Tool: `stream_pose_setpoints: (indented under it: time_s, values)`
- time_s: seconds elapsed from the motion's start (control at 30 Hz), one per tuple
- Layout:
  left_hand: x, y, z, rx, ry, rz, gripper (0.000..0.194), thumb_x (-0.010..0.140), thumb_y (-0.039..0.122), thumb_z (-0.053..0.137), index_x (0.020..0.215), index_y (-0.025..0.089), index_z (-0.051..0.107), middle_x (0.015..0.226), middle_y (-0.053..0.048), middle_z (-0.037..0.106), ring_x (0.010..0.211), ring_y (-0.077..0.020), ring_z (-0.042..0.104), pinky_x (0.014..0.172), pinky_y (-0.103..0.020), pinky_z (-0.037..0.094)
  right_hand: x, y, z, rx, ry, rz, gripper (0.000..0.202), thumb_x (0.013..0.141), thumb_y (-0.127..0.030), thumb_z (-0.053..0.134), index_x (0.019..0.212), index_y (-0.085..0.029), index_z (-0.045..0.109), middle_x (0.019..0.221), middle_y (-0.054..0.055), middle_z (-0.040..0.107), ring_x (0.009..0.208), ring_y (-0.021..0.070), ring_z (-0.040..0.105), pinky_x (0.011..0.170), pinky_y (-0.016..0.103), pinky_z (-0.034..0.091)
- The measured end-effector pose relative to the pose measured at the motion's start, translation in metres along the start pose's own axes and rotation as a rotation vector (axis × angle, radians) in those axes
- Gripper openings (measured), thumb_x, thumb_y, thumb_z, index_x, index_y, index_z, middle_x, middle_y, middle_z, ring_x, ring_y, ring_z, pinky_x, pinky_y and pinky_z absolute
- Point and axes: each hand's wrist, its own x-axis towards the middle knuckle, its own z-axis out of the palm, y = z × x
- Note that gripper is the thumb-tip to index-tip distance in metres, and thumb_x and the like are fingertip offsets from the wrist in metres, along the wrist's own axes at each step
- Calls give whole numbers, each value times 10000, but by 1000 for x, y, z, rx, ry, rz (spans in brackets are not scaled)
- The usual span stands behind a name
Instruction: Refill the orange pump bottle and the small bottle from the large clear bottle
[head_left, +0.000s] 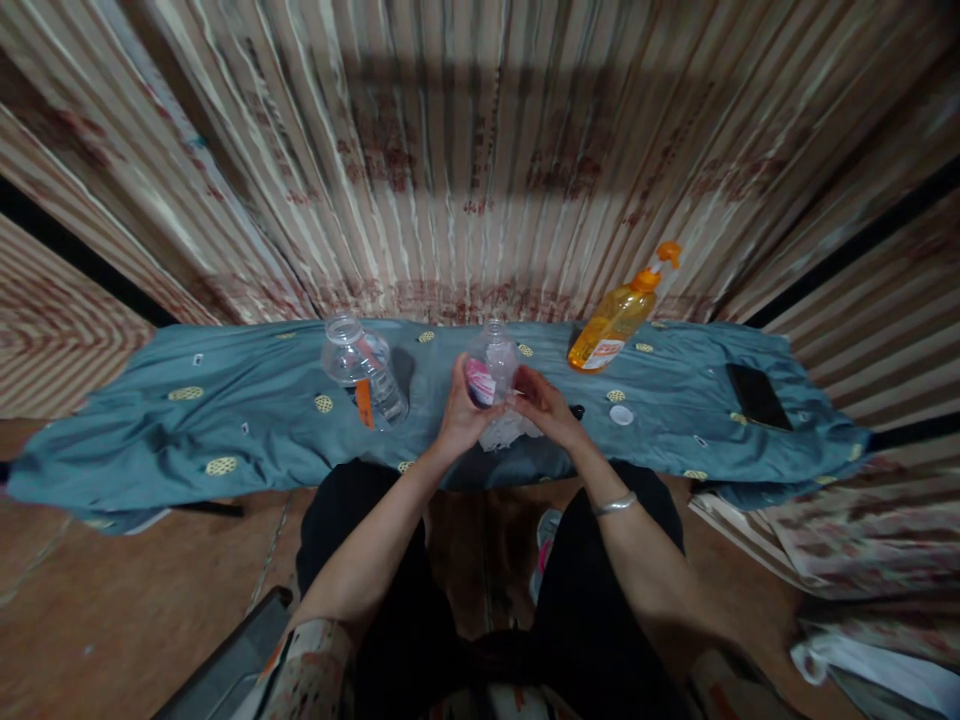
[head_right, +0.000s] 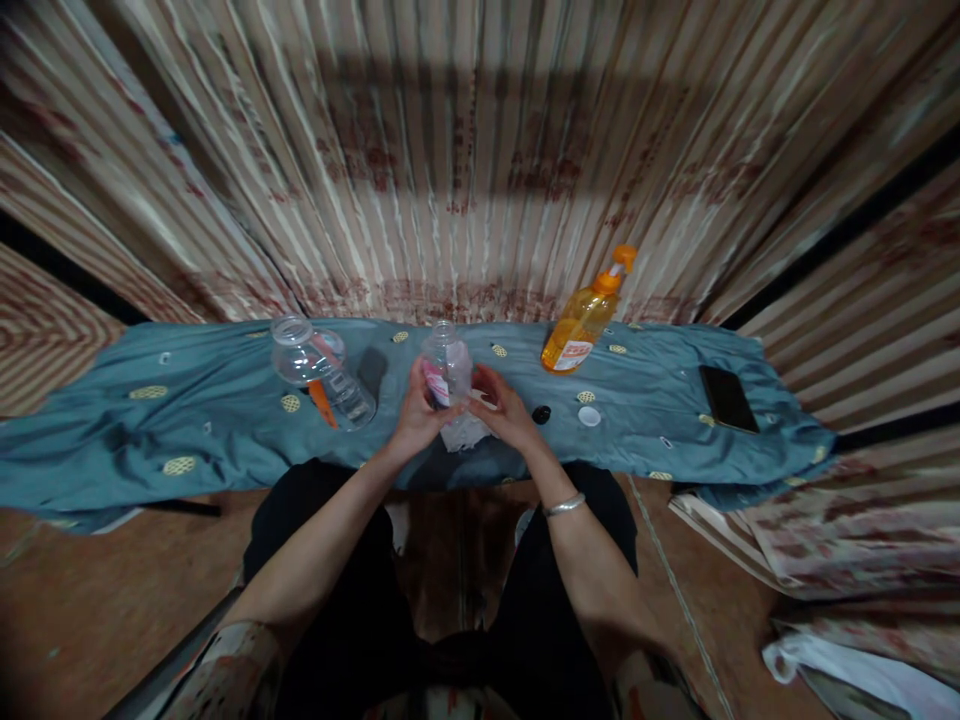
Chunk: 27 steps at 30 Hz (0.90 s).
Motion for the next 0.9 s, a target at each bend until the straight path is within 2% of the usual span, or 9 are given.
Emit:
stream_pose_setpoints:
  time_s: [0.1,0.23,0.3,0.43,0.53,0.67,0.77,0.83,0.9]
  values:
    - [-2,5,7,-34,-50,11,1169,685,331,922,1610,198,219,1442,-189,622,1257,-325,682,1098,-497,526,-1,-8,8,-33,-25,25,868,685,-653,884,1374,-206,604,1355,132,727,1221,299,705,1090,455,545]
    - [-6,10,12,-54,-90,10,1156,679,347,914,1616,186,256,1395,-193,658,1200,-346,712,1078,-520,534,-2,-7,9,-162,15,79,720,666,-675,866,1139,-154,709,1051,96,796,973,302,746,919,434,587]
    - [-9,12,12,-64,-86,10,1183,637,365,941,1610,201,289,1472,-211,610,1311,-376,656,1136,-552,488,-1,-3,6,-216,61,88,644,670,-662,859,1053,-162,725,939,70,791,874,281,735,839,408,583]
    - [-22,17,1,-77,-23,11,1247,489,406,1017,1552,205,398,1623,-241,460,1537,-422,431,1253,-581,340,1,3,-5,-317,245,96,567,664,-653,844,943,-180,704,822,57,768,768,265,704,736,385,565]
    - [-41,21,-17,-93,59,0,1081,572,411,981,1499,223,457,1580,-217,513,1499,-398,485,1216,-567,398,3,4,-9,-386,319,107,521,670,-610,841,929,-181,697,823,73,767,778,286,713,725,392,562]
    - [-71,25,-52,-109,230,-31,894,652,418,941,1423,260,515,1411,-147,628,1346,-332,621,1156,-517,471,4,5,-7,-430,266,133,498,687,-515,859,1003,-159,713,903,102,784,866,314,744,762,398,575]
    - [-87,24,-85,-104,372,-73,760,674,440,921,1327,261,576,1313,-107,650,1278,-295,650,1155,-485,472,3,10,-4,-431,217,147,484,694,-471,864,1045,-173,715,956,104,798,894,317,757,799,412,588]
    - [-91,19,-107,-98,465,-111,760,660,436,927,1312,265,577,1350,-107,626,1327,-305,618,1181,-486,445,2,13,-2,-418,202,147,484,698,-447,861,1078,-186,711,1003,103,806,913,315,762,825,422,593]
    - [-90,10,-127,-90,566,-155,891,602,416,959,1366,282,520,1469,-125,556,1452,-336,516,1232,-503,381,1,17,-2,-411,201,139,509,690,-427,867,1109,-188,704,1042,106,807,942,315,763,847,427,594]
